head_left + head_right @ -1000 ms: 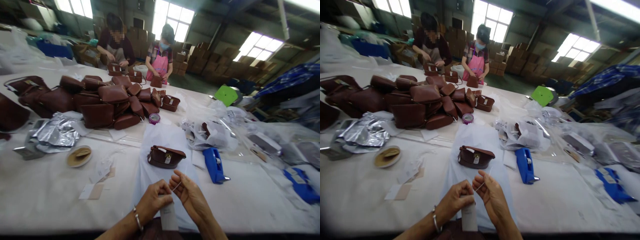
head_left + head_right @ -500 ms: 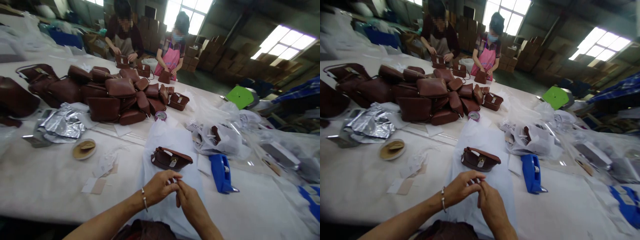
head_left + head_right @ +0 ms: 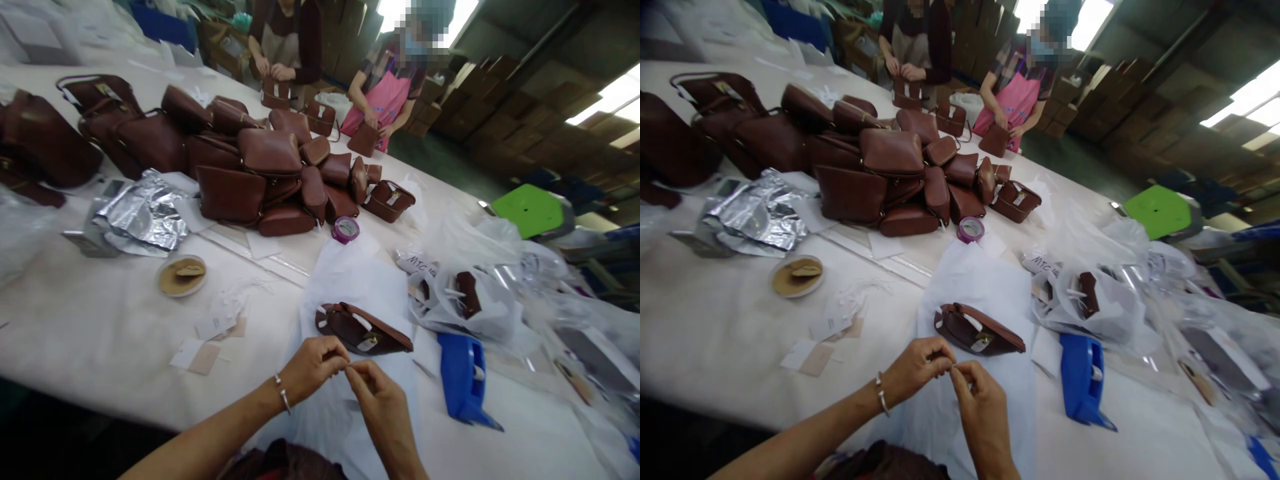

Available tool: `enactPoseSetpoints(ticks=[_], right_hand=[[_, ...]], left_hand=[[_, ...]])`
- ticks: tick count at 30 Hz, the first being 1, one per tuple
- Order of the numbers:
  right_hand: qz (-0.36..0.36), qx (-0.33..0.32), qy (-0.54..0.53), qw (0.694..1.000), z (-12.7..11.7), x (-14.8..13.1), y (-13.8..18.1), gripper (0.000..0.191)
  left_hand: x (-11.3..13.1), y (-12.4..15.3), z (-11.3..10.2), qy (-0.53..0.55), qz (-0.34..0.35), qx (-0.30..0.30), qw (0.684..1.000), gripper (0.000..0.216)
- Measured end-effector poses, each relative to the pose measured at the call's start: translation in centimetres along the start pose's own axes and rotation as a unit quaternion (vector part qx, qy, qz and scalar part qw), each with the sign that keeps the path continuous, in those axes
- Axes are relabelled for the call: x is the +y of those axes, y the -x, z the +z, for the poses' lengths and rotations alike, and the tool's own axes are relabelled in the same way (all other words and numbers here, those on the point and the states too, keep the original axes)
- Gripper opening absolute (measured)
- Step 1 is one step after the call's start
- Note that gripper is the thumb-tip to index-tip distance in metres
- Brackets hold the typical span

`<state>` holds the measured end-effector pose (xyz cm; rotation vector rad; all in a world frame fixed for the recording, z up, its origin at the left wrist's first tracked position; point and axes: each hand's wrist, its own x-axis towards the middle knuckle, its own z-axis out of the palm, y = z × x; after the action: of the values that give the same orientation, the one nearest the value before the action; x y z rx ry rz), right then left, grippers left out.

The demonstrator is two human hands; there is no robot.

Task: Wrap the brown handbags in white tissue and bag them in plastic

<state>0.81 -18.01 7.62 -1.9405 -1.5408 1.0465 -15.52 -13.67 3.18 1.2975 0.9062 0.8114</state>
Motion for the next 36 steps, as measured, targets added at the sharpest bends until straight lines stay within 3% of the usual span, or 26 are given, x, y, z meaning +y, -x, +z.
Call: enactPoseSetpoints(ticks=[6,9,11,14,21,28,36], right_hand=[[-0.109,0.091,0.087,0.986,-0.8,-1.0,-2.4,0.025],[-0.193,0.134,0.127,0.964,-0.5,-1.7,-4.2,0.021],[-0.221,0.146,0.152,0.952,0.0,-1.7,-5.3,0.019],[-0.237,0.155,0.173,0.943,0.8,-1.2,-6.7,0.016],[-0.250,0.176,0.203,0.930,0.8,-0.9,-9.0,0.018],[-0.305,0.172,0.291,0.890,0.1,-2.7,-10.6,0.013],[-0.353,0.199,0.378,0.832,1.6,-3.1,-12.5,0.012]], left_hand=[[-2.8,-3.9,-2.6,-0.085,0.019,0.153,0.984,0.022],[-3.8,-6.1,-3.2,-0.111,0.051,0.132,0.984,0.040],[-4.1,-7.2,-3.4,-0.133,0.075,0.103,0.983,0.034],[-4.1,-8.3,-3.7,-0.165,0.094,0.075,0.979,0.021],[-3.5,-10.4,-4.1,-0.212,0.098,0.071,0.970,0.019],[-3.5,-12.1,-4.0,-0.153,0.073,0.089,0.981,0.029],[-4.4,-12.1,-4.1,-0.076,0.062,0.092,0.991,0.032]])
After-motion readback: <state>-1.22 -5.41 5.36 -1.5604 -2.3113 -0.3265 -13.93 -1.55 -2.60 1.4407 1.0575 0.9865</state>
